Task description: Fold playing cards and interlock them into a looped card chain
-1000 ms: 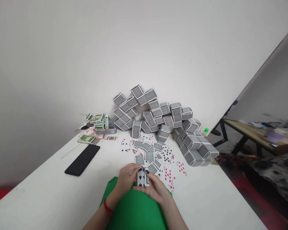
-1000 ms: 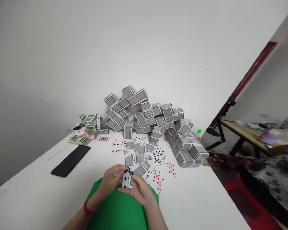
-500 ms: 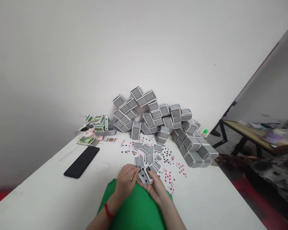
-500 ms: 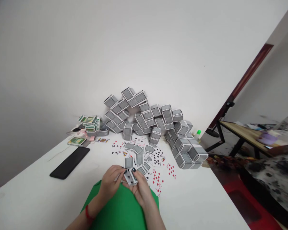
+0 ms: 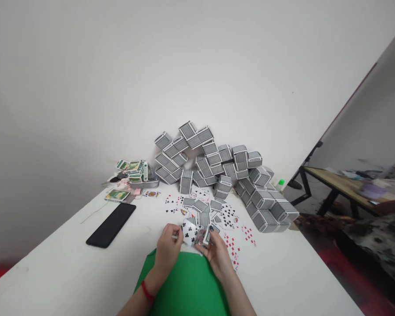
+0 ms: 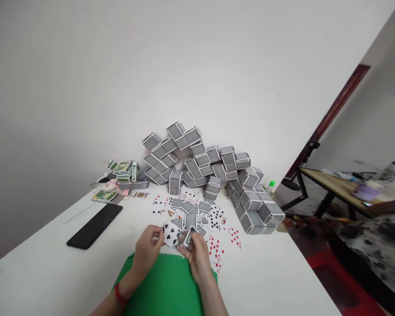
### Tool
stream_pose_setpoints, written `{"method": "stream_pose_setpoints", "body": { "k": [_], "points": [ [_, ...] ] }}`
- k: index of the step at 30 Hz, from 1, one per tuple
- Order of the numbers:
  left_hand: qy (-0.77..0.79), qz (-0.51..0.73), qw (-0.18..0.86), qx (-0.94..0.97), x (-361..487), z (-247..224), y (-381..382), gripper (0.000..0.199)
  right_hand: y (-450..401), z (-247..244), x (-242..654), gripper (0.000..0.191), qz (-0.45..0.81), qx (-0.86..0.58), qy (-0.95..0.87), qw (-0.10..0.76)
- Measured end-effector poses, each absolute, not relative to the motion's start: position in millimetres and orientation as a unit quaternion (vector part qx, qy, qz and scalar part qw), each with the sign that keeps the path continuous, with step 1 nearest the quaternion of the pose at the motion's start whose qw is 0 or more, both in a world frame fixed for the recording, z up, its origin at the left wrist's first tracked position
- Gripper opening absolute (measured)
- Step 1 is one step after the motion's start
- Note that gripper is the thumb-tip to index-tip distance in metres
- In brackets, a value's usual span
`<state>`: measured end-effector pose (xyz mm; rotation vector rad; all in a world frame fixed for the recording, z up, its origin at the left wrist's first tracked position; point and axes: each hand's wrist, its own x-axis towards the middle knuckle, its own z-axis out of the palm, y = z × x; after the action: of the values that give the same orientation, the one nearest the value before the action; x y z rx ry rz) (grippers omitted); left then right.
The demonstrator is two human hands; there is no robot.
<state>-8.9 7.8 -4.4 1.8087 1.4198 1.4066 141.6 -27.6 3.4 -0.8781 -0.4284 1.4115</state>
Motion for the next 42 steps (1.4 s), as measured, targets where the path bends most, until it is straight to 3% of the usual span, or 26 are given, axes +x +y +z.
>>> {"method": "stream_pose_setpoints", "body": {
  "k": [3,11,15,20,24,27,38,42],
  "points": [
    [0.506,0.515,0.241,0.649,-6,-4,4,0.008,-31,5,132,0.029,0.609,-0.394,-0.214,0.655],
    [0.409,0.439,0.376,0.706,7,3,-19,0.014,-29,-2,133,0.049,0.528,-0.474,-0.215,0.671],
    [0.467,0.417,0.383,0.679,11,1,-20,0.022,-27,-4,137,0.047,0.508,-0.491,-0.198,0.680],
    [0.504,0.470,0.385,0.614,0,4,-7,0.030,-29,0,140,0.043,0.575,-0.430,-0.182,0.671],
    [0.533,0.490,0.311,0.616,-5,5,-2,0.022,-32,3,135,0.037,0.685,-0.365,-0.183,0.603],
    [0.507,0.488,0.314,0.638,-1,4,-6,0.017,-32,2,132,0.035,0.719,-0.343,-0.165,0.581],
    [0.371,0.420,0.465,0.685,10,8,-19,0.031,-27,-8,140,0.031,0.636,-0.394,-0.152,0.646],
    [0.352,0.396,0.517,0.673,11,3,-13,0.024,-27,-10,140,0.039,0.583,-0.451,-0.162,0.656]
  ]
}}
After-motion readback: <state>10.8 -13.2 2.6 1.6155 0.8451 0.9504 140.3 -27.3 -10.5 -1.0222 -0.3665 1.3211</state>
